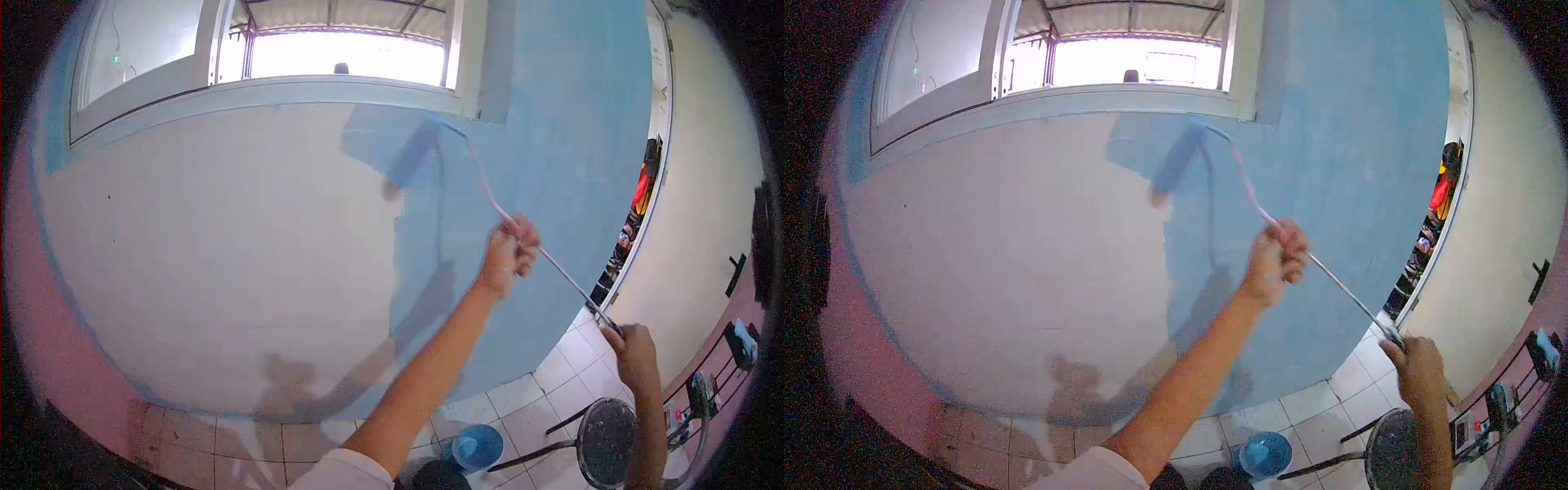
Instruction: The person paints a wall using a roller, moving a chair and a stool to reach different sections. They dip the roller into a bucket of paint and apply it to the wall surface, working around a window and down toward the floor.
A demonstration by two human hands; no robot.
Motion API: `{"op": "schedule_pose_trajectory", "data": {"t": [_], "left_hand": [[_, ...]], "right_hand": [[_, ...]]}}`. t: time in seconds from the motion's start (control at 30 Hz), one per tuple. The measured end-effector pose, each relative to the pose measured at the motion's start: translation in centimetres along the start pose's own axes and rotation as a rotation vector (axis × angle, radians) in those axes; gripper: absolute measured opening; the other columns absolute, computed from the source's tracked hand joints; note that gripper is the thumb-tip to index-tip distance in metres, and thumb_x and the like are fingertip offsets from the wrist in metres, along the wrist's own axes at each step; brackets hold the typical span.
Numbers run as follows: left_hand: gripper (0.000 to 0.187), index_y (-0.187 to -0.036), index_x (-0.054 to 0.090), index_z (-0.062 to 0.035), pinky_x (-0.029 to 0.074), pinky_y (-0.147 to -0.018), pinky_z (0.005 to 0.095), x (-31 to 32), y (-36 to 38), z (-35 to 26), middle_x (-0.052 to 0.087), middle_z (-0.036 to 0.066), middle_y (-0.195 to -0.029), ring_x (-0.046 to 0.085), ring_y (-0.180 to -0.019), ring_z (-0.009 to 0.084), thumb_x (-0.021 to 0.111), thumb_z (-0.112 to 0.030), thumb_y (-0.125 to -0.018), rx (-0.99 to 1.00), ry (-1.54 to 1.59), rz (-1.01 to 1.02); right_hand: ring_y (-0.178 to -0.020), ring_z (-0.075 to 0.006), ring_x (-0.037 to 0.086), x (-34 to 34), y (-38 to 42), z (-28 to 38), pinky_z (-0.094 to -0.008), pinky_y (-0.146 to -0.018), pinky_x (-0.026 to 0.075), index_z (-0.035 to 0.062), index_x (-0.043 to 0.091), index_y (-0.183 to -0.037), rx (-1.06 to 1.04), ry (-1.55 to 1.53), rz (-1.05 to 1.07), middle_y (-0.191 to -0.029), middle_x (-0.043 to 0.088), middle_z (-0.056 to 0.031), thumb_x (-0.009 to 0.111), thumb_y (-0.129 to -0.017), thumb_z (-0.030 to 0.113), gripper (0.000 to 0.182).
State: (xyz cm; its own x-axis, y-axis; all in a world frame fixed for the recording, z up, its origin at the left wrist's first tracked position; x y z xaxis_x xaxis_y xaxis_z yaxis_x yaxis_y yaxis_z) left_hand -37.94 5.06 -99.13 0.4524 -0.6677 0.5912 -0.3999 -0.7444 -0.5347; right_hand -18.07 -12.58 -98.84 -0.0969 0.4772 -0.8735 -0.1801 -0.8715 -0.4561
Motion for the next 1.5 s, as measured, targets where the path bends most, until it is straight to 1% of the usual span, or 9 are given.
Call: {"op": "schedule_pose_trajectory", "data": {"t": [0.17, 0.4, 0.57, 0.6, 0.67, 0.87, 1.0, 1.13, 1.5], "left_hand": [[0.032, -0.064, 0.032, -0.0181, 0.017, -0.040, 0.0233, -0.7, 2.1, -7.2, 0.029, -0.005, -0.059, 0.025, -0.046, 0.0076, 0.041, -0.033, -0.091, 0.206, -0.103, -0.062], [0.037, -0.065, 0.032, -0.0183, 0.019, -0.040, 0.0257, -3.5, 4.1, 5.1, 0.031, -0.005, -0.058, 0.024, -0.046, 0.0085, 0.036, -0.041, -0.094, -0.050, -0.062, -0.130], [0.035, -0.068, 0.035, -0.0158, 0.022, -0.042, 0.0244, -6.3, 11.6, 12.5, 0.031, -0.004, -0.055, 0.028, -0.045, 0.0078, 0.040, -0.037, -0.094, -0.142, -0.153, -0.265], [0.035, -0.067, 0.036, -0.0150, 0.023, -0.042, 0.0248, -7.0, 13.0, 12.3, 0.031, -0.004, -0.054, 0.028, -0.045, 0.0083, 0.040, -0.036, -0.094, -0.141, -0.208, -0.331], [0.037, -0.064, 0.037, -0.0128, 0.024, -0.043, 0.0265, -8.0, 15.2, 10.4, 0.032, -0.003, -0.052, 0.030, -0.044, 0.0097, 0.040, -0.035, -0.094, 0.004, -0.248, -0.494], [0.047, -0.058, 0.038, -0.0097, 0.026, -0.045, 0.0276, -8.1, 17.5, 1.4, 0.038, 0.000, -0.049, 0.033, -0.046, 0.0103, 0.039, -0.039, -0.094, 0.139, -0.670, -0.642], [0.048, -0.063, 0.047, -0.0039, 0.030, -0.046, 0.0320, -9.8, 19.1, -1.1, 0.039, 0.004, -0.049, 0.038, -0.046, 0.0148, 0.037, -0.039, -0.095, 0.157, -0.865, -0.755], [0.045, -0.075, 0.053, 0.0017, 0.037, -0.051, 0.0413, -9.2, 22.3, -3.2, 0.043, 0.013, -0.051, 0.047, -0.049, 0.0274, 0.037, -0.035, -0.095, 0.221, -1.394, -1.027], [0.045, -0.087, 0.054, 0.0040, 0.040, -0.062, 0.0496, -5.2, 14.7, -13.1, 0.053, 0.026, -0.067, 0.053, -0.068, 0.0429, 0.028, -0.031, -0.097, 0.362, -1.855, -0.975]], "right_hand": [[-0.062, -0.0409, 0.056, 1.4, -0.9, 5.2, -0.0467, -0.058, 0.043, -0.0037, 0.062, -0.069, -0.109, -0.057, -0.027, -0.062, 0.055, -0.0243, 0.052, -0.084, 0.050, 0.057], [-0.065, -0.0406, 0.057, 9.6, 6.4, -3.7, -0.0478, -0.063, 0.044, -0.0035, 0.062, -0.071, 0.066, -0.117, 0.081, -0.067, 0.058, -0.0243, 0.049, -0.087, 0.044, 0.052], [-0.066, -0.0322, 0.057, 21.3, 17.5, -8.3, -0.0410, -0.062, 0.044, 0.0012, 0.057, -0.080, 0.160, -0.599, 0.528, -0.069, 0.057, -0.0141, 0.048, -0.091, 0.032, 0.034], [-0.039, -0.0159, 0.043, 22.3, 19.8, -6.6, -0.0277, -0.037, 0.030, 0.0080, 0.048, -0.069, 0.316, -0.955, 0.652, -0.050, 0.044, -0.0046, 0.041, -0.092, 0.043, 0.043], [-0.046, -0.0076, 0.040, 21.6, 21.8, -3.1, -0.0250, -0.042, 0.035, 0.0079, 0.059, -0.089, 0.343, -1.115, 0.675, -0.055, 0.044, 0.0035, 0.060, -0.083, 0.038, 0.030], [-0.046, -0.0148, 0.044, 25.9, 27.5, 9.8, -0.0282, -0.040, 0.038, 0.0115, 0.046, -0.092, 0.199, -2.206, 1.237, -0.071, 0.049, -0.0053, 0.058, -0.084, 0.041, 0.032], [-0.039, -0.0125, 0.037, 23.5, 26.4, 15.6, -0.0253, -0.033, 0.029, 0.0124, 0.043, -0.079, 0.139, -2.233, 1.591, -0.055, 0.040, -0.0016, 0.049, -0.088, 0.046, 0.035], [-0.036, -0.0087, 0.032, 27.4, 27.0, 15.1, -0.0229, -0.033, 0.026, 0.0127, 0.042, -0.065, 0.462, -1.787, 1.389, -0.044, 0.033, 0.0027, 0.041, -0.091, 0.050, 0.045], [-0.030, -0.0153, 0.033, 28.6, 18.2, 25.3, -0.0288, -0.029, 0.023, 0.0109, 0.041, -0.062, 0.199, -1.826, 1.028, -0.042, 0.037, -0.0045, 0.037, -0.093, 0.048, 0.049]]}}
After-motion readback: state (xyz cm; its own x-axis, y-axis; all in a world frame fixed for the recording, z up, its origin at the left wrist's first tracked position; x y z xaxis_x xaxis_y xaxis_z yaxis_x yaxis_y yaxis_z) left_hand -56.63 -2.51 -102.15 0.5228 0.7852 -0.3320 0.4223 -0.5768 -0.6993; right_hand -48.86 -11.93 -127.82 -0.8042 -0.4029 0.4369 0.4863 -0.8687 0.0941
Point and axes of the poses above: each hand's wrist, its own y-axis away from the middle knuckle, its own x-axis out of the palm, z = x × y, the point moved 7 cm from there along -y, towards the middle knuckle
